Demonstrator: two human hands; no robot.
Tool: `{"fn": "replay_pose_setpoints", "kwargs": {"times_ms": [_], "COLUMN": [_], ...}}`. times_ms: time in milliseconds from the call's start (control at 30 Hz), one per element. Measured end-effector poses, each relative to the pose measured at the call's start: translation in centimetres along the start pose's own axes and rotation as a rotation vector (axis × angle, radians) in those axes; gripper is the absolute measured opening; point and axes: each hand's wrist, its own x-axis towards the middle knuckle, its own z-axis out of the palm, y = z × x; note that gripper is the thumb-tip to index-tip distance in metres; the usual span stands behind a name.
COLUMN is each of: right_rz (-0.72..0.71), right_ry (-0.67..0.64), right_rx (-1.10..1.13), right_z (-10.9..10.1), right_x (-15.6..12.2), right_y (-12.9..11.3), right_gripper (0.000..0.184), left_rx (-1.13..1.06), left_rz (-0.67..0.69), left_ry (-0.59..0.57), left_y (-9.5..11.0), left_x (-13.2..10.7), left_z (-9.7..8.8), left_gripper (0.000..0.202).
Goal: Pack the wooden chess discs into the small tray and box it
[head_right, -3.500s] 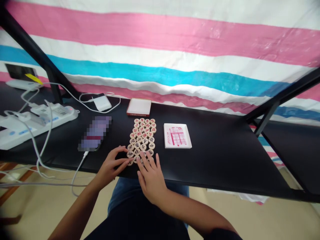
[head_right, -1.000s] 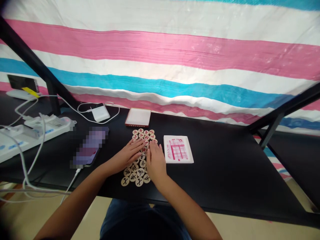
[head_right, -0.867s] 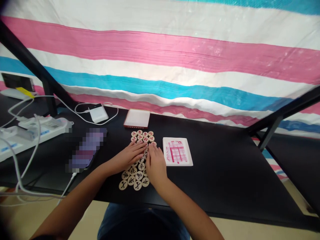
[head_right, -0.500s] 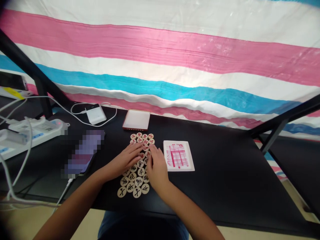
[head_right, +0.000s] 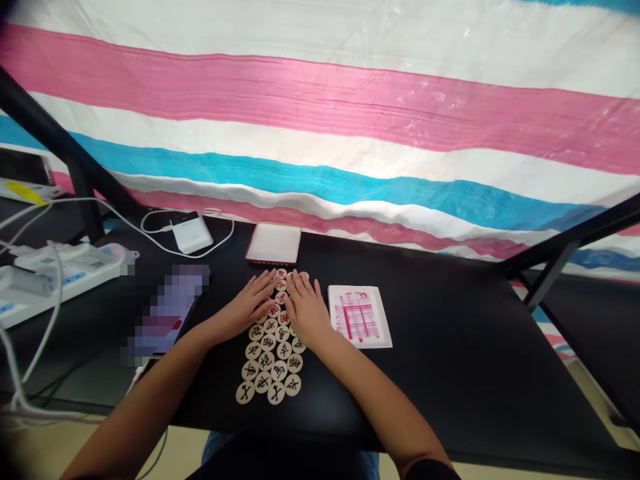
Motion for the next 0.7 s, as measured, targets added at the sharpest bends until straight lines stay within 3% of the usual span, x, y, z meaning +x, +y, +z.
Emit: {"fn": "replay_pose_setpoints", "kwargs": {"times_ms": [433,700], "right_rz": [0.073,0.077], "right_ry": [0.048,0.148], "right_rx": [0.029,0.055], "right_z": [0.4,0.7], "right_x": [-0.3,-0.3], "right_y": [0.4,0.2], "right_gripper": [0.050,0.048], "left_rx": [0.022,-0.152], "left_rz": [0.088,0.090], "left_ry": [-0.033,0.025], "left_y": [0.2,-0.1], "left_x": [1.9,1.5], "left_z": [-0.9,-2.4], "left_gripper": [0.049,0.044]}}
